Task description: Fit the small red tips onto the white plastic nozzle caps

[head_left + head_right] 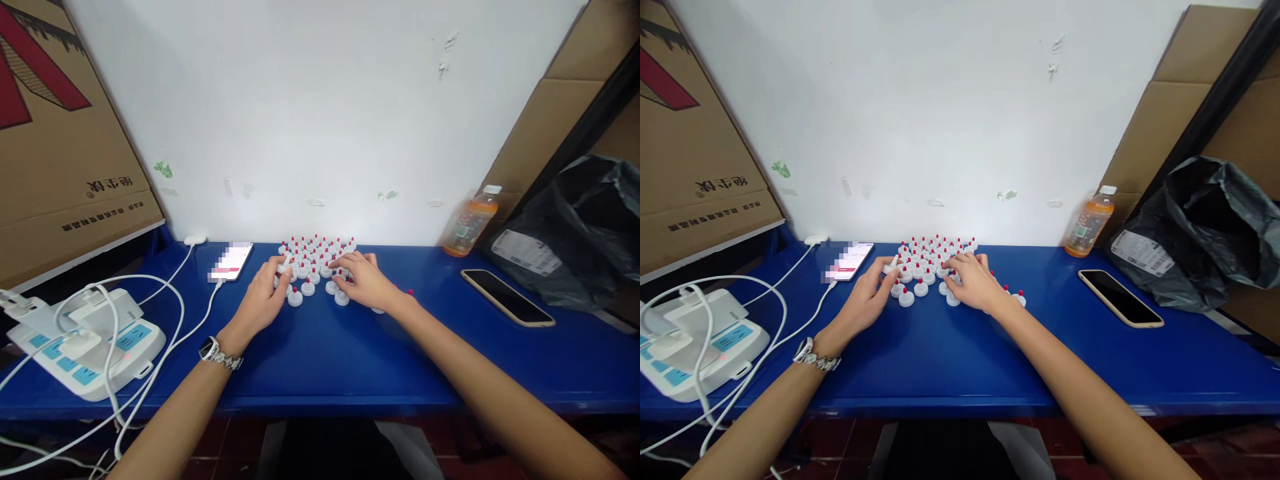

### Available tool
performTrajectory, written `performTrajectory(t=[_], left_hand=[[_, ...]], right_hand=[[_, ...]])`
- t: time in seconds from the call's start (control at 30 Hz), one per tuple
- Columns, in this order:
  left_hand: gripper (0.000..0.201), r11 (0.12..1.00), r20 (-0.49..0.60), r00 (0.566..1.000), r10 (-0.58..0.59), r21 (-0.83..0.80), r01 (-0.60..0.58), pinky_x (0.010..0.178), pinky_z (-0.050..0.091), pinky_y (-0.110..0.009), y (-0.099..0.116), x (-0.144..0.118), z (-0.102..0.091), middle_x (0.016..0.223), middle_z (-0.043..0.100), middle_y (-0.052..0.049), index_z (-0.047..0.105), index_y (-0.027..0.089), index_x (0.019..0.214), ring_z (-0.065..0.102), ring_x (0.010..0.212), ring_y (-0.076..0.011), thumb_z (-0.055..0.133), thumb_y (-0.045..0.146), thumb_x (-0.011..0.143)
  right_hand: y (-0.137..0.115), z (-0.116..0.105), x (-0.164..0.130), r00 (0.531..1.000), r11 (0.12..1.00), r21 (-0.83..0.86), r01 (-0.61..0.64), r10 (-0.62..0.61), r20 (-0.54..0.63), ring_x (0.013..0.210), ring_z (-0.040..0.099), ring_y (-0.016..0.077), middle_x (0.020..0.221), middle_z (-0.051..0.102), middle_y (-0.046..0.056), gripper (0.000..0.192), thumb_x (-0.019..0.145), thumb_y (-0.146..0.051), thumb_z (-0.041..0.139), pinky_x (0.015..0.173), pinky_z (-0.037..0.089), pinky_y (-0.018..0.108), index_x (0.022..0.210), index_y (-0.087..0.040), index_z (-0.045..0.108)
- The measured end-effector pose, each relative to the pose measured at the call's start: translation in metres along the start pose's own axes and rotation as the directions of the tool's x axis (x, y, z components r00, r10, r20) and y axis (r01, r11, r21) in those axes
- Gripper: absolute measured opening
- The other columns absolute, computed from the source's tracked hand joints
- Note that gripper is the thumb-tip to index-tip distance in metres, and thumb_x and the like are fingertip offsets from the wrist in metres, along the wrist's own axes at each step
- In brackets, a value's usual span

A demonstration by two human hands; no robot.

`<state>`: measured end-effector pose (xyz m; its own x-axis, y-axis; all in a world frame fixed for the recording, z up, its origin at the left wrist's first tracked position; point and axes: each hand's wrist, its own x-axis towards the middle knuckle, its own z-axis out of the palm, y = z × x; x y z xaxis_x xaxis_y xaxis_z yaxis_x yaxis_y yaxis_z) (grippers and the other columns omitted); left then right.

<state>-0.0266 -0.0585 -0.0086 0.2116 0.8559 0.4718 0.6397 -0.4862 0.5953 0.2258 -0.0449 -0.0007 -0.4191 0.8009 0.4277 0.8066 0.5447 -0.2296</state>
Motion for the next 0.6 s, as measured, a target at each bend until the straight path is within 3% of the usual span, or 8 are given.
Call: performTrajectory(t=[0.17, 0.3, 0.47, 0.6], left_hand=[[0.034, 0.994, -0.075, 0.997, 0.034, -0.101, -0.042, 0.084, 0.049, -0.036, 0.007, -0.003, -0.004, 0.101, 0.067, -0.006, 0.052, 0.022, 0.118, 0.064, 0.093, -0.0213, 0.037, 0.048, 0.101], [0.034, 0.992, -0.118, 0.993, -0.001, -0.122, -0.013, 0.084, 0.049, -0.033, 0.005, -0.009, -0.009, 0.106, 0.066, -0.005, 0.05, 0.021, 0.119, 0.064, 0.094, -0.019, 0.034, 0.047, 0.102], [0.036, 0.995, -0.056, 0.998, 0.008, -0.099, -0.013, 0.087, 0.049, -0.035, -0.001, -0.014, -0.012, 0.106, 0.066, -0.005, 0.051, 0.022, 0.12, 0.063, 0.097, -0.0202, 0.036, 0.049, 0.102], [0.036, 0.997, -0.011, 1.0, 0.015, -0.081, -0.016, 0.091, 0.048, -0.038, -0.002, -0.018, -0.012, 0.109, 0.068, -0.006, 0.051, 0.022, 0.122, 0.064, 0.1, -0.0226, 0.036, 0.048, 0.102]], right_hand=[[0.009, -0.008, -0.008, 0.999, 0.999, 0.012, -0.032, 0.032, -0.029, 0.104, 0.057, 0.0262, 0.112, 0.069, 0.009, 0.023, 0.094, -0.033, 0.053, 0.091, 0.033, 0.043, 0.11, -0.023, 0.067], [-0.007, -0.003, -0.002, 0.998, 0.998, 0.022, 0.067, -0.067, 0.003, 0.115, 0.056, 0.0262, 0.123, 0.067, 0.01, 0.028, 0.096, -0.033, 0.051, 0.095, 0.033, 0.043, 0.12, -0.022, 0.064], [-0.036, 0.01, 0.009, 0.975, 0.981, 0.021, 0.192, -0.194, 0.107, 0.125, 0.054, 0.027, 0.137, 0.061, 0.012, 0.034, 0.098, -0.026, 0.046, 0.101, 0.029, 0.049, 0.129, -0.022, 0.061], [-0.041, 0.012, 0.0, 0.974, 0.978, 0.072, 0.198, -0.205, 0.1, 0.125, 0.054, 0.0261, 0.14, 0.059, 0.01, 0.033, 0.099, -0.026, 0.045, 0.101, 0.03, 0.048, 0.127, -0.025, 0.063]])
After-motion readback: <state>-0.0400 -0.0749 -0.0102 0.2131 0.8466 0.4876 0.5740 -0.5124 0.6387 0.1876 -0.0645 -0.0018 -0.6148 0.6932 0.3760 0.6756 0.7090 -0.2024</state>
